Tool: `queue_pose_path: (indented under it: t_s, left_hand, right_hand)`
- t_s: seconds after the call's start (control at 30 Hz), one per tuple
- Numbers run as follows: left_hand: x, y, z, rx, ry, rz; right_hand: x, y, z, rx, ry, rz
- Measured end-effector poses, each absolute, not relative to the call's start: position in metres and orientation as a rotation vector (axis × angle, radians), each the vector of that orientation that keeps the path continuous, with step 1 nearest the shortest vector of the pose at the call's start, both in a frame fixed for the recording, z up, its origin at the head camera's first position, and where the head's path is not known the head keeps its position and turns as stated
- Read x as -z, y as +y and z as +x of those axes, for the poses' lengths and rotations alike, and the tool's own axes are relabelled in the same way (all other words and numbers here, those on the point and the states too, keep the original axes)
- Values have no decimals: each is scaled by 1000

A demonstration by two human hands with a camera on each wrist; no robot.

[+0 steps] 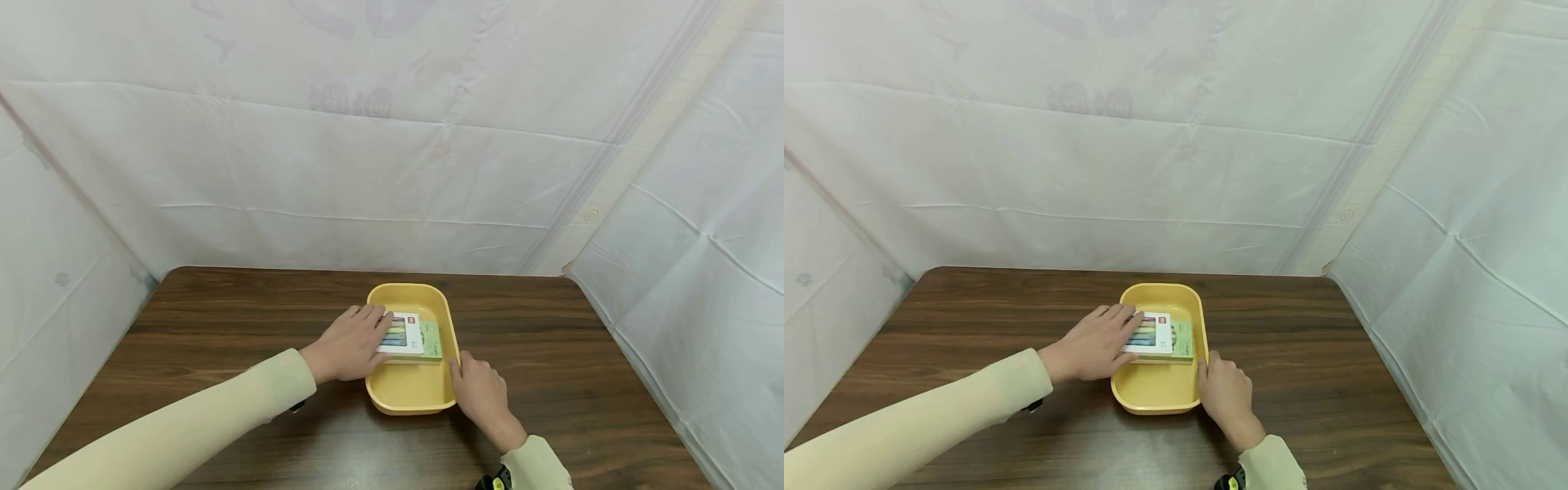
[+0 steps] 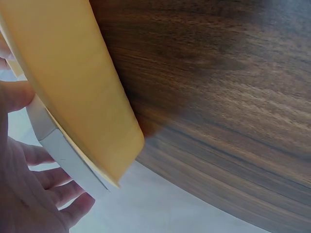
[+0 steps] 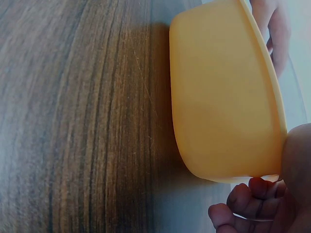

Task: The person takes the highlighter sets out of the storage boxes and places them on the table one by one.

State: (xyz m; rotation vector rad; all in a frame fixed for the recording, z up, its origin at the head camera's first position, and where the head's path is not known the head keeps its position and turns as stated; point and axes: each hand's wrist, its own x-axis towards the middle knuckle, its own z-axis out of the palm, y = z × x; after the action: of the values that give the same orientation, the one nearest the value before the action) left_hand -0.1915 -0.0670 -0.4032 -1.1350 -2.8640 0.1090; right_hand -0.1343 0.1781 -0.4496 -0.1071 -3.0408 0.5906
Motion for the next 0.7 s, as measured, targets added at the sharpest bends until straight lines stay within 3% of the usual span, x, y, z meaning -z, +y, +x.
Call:
queue_pose_path:
  t_s: [0.7]
  left_hand:
    - [403,-79,-191,-66,-2894,-1111]
  right_hand:
    - [450,179,-134,-597,-3041,-112]
